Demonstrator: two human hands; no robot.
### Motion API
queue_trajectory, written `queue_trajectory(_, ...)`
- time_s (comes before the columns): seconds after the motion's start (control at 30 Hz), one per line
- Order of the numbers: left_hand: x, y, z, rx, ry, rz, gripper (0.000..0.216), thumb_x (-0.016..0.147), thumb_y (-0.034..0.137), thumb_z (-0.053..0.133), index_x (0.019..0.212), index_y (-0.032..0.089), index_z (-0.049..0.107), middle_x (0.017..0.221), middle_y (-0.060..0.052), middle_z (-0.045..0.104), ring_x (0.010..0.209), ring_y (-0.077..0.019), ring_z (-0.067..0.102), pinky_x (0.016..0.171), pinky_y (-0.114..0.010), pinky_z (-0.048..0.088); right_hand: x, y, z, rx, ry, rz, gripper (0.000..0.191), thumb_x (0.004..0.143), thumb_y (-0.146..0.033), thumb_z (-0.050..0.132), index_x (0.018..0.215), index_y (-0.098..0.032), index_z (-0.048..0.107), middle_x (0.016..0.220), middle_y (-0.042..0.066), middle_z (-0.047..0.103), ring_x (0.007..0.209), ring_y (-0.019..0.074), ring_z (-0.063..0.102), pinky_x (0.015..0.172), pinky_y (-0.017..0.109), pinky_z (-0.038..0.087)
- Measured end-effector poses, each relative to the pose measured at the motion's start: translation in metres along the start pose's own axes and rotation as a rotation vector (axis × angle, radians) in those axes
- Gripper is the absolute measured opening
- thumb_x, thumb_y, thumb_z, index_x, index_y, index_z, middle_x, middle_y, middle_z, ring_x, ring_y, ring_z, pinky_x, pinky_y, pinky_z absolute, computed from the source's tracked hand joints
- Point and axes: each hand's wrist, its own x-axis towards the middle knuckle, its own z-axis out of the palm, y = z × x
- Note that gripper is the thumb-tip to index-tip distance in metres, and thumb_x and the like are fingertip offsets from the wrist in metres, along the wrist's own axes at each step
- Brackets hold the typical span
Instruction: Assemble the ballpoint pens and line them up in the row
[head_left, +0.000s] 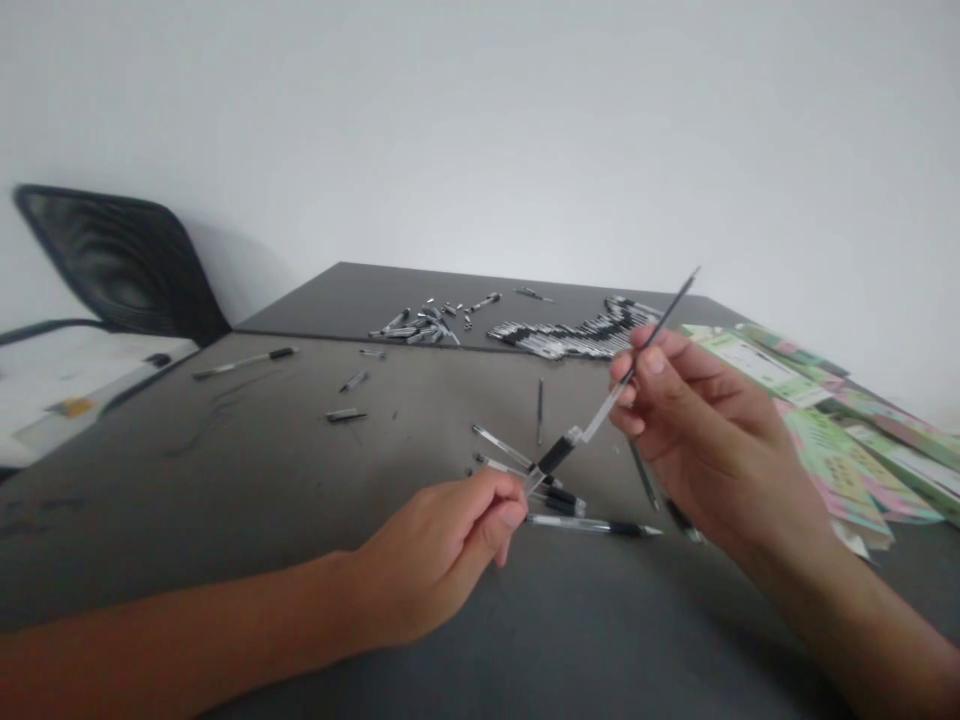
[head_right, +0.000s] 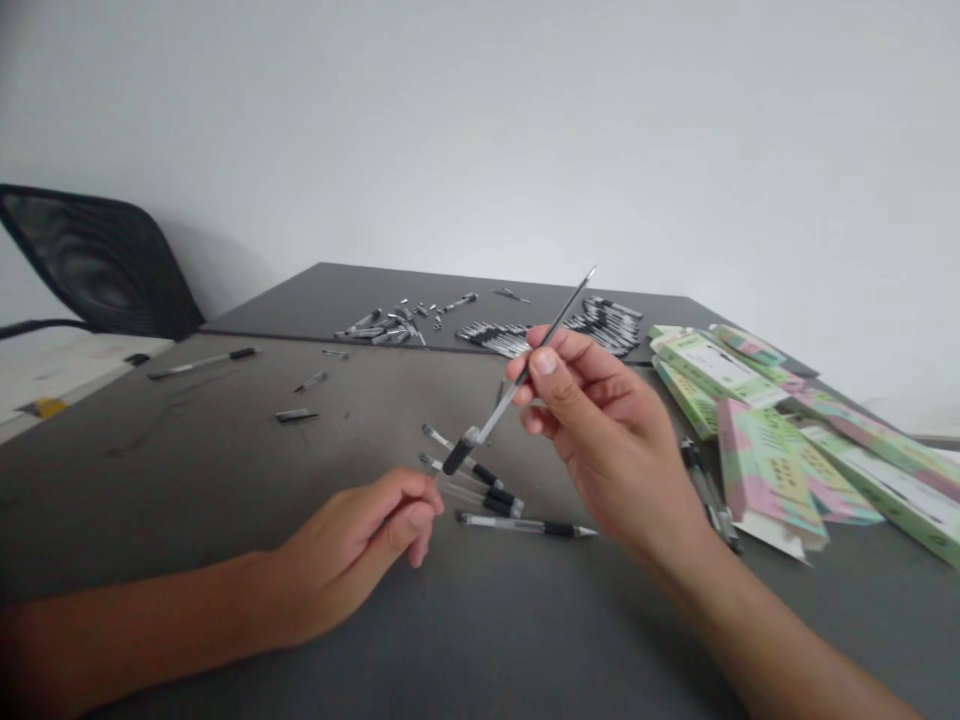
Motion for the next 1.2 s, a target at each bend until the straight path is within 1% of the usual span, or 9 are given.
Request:
queue_trajectory(0.1,-0.0013,0.0008,-0.0002,0.016,-0.002,0.016,0.019,0.116,0.031,0.039,0.107,0.024,0.055,0.079,0.006,0.067,0.073,-0.0127,0.065,0.073,-0.025,0.046,-0.0025,-0.0046,-0.0004,-0.009,0.043,-0.091,0.009,0.092,-0.035,0.084,0.099,-0.032,0.08,0.093,-0.002,0.073,0.075,0.0086,0.062,0.061,0.015,0.052)
queue_trajectory(0.2,-0.0025,0.0009,-0.0005,0.028,-0.007,0.021,0.018,0.116,0.029,0.039,0.109,0.024,0.055,0.08,0.006,0.069,0.075,-0.0127,0.067,0.074,-0.025,0.047,-0.0053,-0.0041,-0.0012,-0.029,0.041,-0.158,0.008,0.092,-0.033,0.084,0.098,-0.032,0.079,0.091,-0.002,0.074,0.074,0.0086,0.065,0.062,0.016,0.053)
queue_trajectory(0.4,-0.0026,-0.0008,-0.001,0.064,-0.019,0.028,0.018,0.116,0.028,0.04,0.109,0.025,0.056,0.082,0.006,0.07,0.076,-0.0127,0.068,0.076,-0.025,0.047,-0.0068,-0.0011,-0.0002,-0.047,0.033,-0.217,0.005,0.095,-0.031,0.08,0.1,-0.03,0.078,0.092,-0.002,0.076,0.077,0.0101,0.068,0.063,0.018,0.055)
queue_trajectory(0.6,-0.0022,-0.0026,0.0002,0.083,-0.024,0.031,0.019,0.116,0.028,0.04,0.107,0.025,0.057,0.083,0.006,0.07,0.077,-0.0125,0.069,0.076,-0.025,0.047,-0.0057,-0.0002,-0.0017,-0.079,0.011,-0.232,0.003,0.097,-0.031,0.078,0.1,-0.03,0.077,0.093,-0.001,0.077,0.078,0.0119,0.069,0.062,0.021,0.057)
queue_trajectory(0.83,-0.0032,-0.001,-0.0003,0.086,-0.013,0.042,0.021,0.116,0.028,0.039,0.105,0.025,0.057,0.081,0.006,0.07,0.075,-0.0121,0.069,0.074,-0.025,0.047,-0.0064,-0.0005,-0.0045,-0.116,0.001,-0.247,0.003,0.099,-0.031,0.076,0.101,-0.031,0.077,0.094,-0.001,0.077,0.079,0.012,0.071,0.064,0.022,0.058)
queue_trajectory(1.03,-0.0016,-0.0003,-0.0007,0.084,-0.01,0.042,0.018,0.116,0.028,0.04,0.108,0.025,0.056,0.081,0.006,0.07,0.075,-0.0117,0.069,0.074,-0.024,0.048,-0.0075,-0.001,-0.0046,-0.158,0.009,-0.247,0.006,0.098,-0.036,0.077,0.101,-0.031,0.076,0.094,-0.001,0.077,0.08,0.0127,0.073,0.064,0.021,0.06)
queue_trajectory(1.2,-0.0019,0.0011,-0.0015,0.093,-0.019,0.031,0.021,0.116,0.028,0.039,0.106,0.024,0.057,0.082,0.005,0.071,0.075,-0.0127,0.07,0.074,-0.025,0.048,-0.0077,-0.0032,-0.0024,-0.131,0.027,-0.221,0.01,0.095,-0.037,0.081,0.098,-0.029,0.075,0.092,-0.002,0.077,0.079,0.0113,0.072,0.064,0.019,0.059)
